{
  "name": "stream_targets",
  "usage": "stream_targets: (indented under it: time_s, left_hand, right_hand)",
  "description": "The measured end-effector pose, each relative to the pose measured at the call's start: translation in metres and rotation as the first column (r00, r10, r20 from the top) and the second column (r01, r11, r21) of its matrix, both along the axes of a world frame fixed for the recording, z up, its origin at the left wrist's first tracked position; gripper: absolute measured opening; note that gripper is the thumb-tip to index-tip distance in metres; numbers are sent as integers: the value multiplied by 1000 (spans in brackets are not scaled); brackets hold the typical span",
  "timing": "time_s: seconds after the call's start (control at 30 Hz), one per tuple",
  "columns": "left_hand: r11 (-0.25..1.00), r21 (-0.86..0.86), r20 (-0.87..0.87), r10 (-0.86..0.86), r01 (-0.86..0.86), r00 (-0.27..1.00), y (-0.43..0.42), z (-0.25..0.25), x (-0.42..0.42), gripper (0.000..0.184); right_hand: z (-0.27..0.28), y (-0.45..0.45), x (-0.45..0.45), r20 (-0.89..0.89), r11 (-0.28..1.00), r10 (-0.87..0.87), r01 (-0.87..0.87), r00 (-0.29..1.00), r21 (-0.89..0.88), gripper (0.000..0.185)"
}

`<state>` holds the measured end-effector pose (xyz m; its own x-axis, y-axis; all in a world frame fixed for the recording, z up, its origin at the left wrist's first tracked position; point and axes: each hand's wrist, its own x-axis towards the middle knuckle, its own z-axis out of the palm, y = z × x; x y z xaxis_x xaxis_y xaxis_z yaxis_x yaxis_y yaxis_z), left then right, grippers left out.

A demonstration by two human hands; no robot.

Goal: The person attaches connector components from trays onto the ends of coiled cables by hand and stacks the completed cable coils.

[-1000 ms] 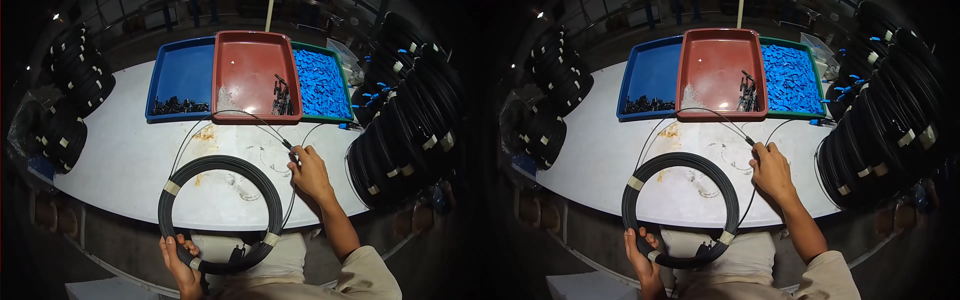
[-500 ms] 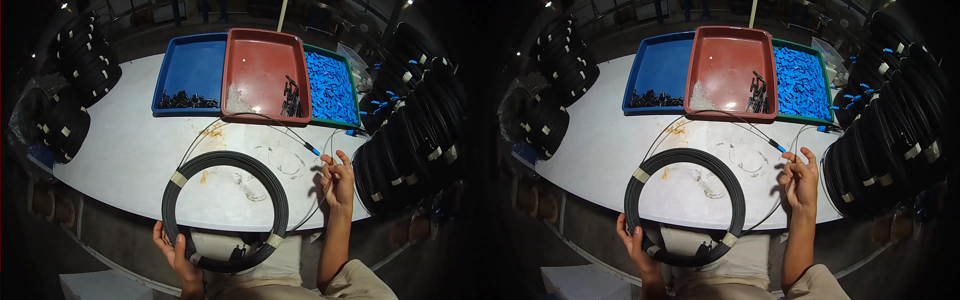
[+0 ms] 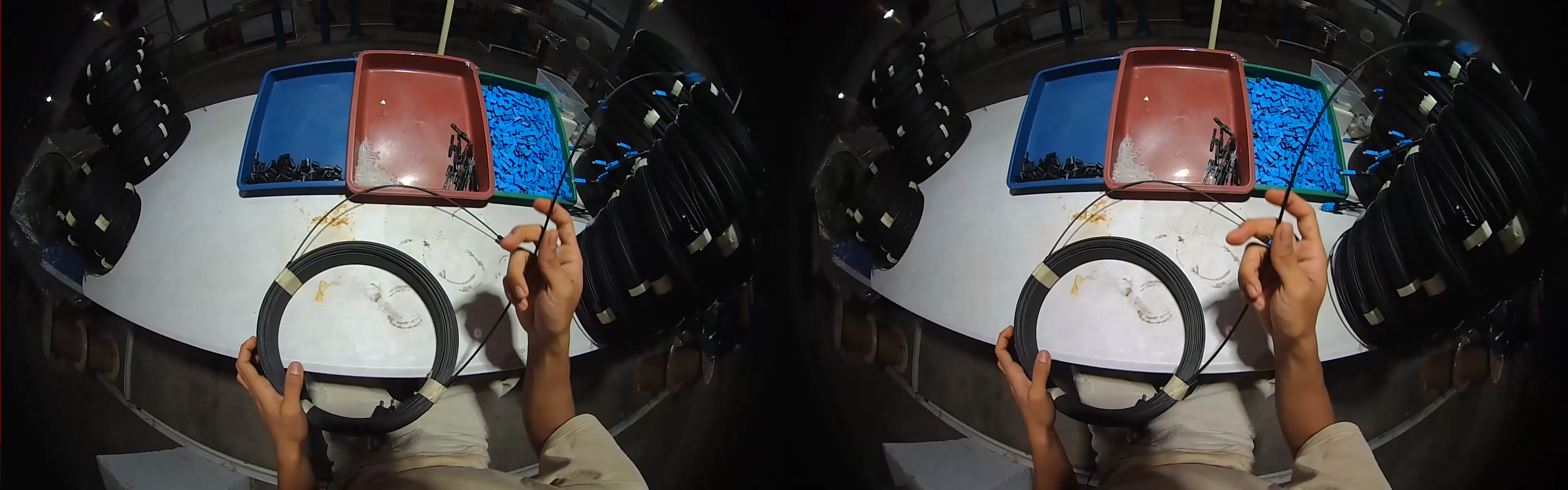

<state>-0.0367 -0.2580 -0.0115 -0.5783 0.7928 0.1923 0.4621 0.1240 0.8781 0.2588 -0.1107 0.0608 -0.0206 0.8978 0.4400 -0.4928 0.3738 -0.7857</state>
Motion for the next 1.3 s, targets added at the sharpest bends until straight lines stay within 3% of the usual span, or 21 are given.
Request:
stream_targets:
  time_s: [0.07, 0.27, 0.37, 0.47, 0.53, 0.6, 0.67, 0.73, 0.8, 0.87, 0.93, 0.97, 1.0, 1.07, 1.13, 1.23, 1.3]
  left_hand:
    - [1000, -16, -42, -14, 14, 999, 3, 0, -5, 67]
    - [999, -43, -55, -28, 26, 998, 18, 5, -8, 68]
    - [998, -31, -38, -62, 61, 997, 20, 4, -15, 67]
    - [993, -55, -23, -106, 104, 994, 25, 5, -27, 64]
    - [989, 119, -30, -79, 82, 996, 35, -1, -34, 64]
    - [990, 114, -109, -72, 85, 991, 46, 9, -43, 64]
    - [969, 180, -374, -89, 167, 923, 61, 19, -52, 65]
    - [950, 163, -425, -175, 266, 888, 82, 33, -55, 64]
    - [921, 140, -474, -261, 364, 841, 104, 41, -61, 64]
    - [846, -122, -476, -509, 519, 717, 128, 37, -69, 59]
    - [820, -101, -403, -551, 563, 730, 137, 36, -67, 52]
    - [786, -136, -347, -608, 603, 714, 141, 34, -68, 50]
    - [748, -170, -288, -660, 642, 694, 143, 32, -67, 47]
    - [780, -139, -319, -619, 610, 718, 140, 31, -62, 43]
    - [809, -134, -391, -574, 573, 719, 138, 29, -62, 41]
    - [812, -109, -356, -571, 574, 740, 137, 28, -64, 40]
    - [814, -133, -330, -574, 565, 749, 135, 31, -65, 40]
  right_hand:
    - [15, 17, -14, -24, 999, -41, 41, 999, 28, 38]
    - [28, 73, -37, 200, 993, -118, 113, 973, 35, 23]
    - [26, 87, -54, 276, 998, -41, 23, 960, 66, 21]
    - [20, 103, -72, 642, 982, -143, 28, 753, 186, 14]
    - [2, 117, -87, 673, 957, -231, 37, 702, 289, 12]
    - [-13, 126, -96, 672, 961, -211, 25, 710, 276, 13]
    - [-21, 128, -102, 686, 991, 87, -136, 723, 17, 13]
    - [-33, 132, -106, 732, 986, 79, -161, 677, 42, 11]
    - [-47, 136, -111, 696, 960, 191, -278, 692, 13, 8]
    - [-48, 137, -111, 726, 959, 221, -280, 651, -41, 11]
    - [-37, 131, -112, 897, 973, 77, -228, 436, 27, 12]
    - [-34, 133, -111, 919, 956, -65, -240, 389, 169, 15]
    - [-36, 136, -112, 919, 959, -66, -229, 389, 166, 15]
    - [-44, 147, -115, 824, 921, -220, -166, 521, 351, 21]
    - [-33, 152, -114, 831, 891, -249, -218, 498, 398, 28]
    - [-20, 159, -112, 933, 838, -345, -414, 104, 356, 35]
    - [-26, 165, -115, 920, 820, -382, -426, 92, 383, 33]
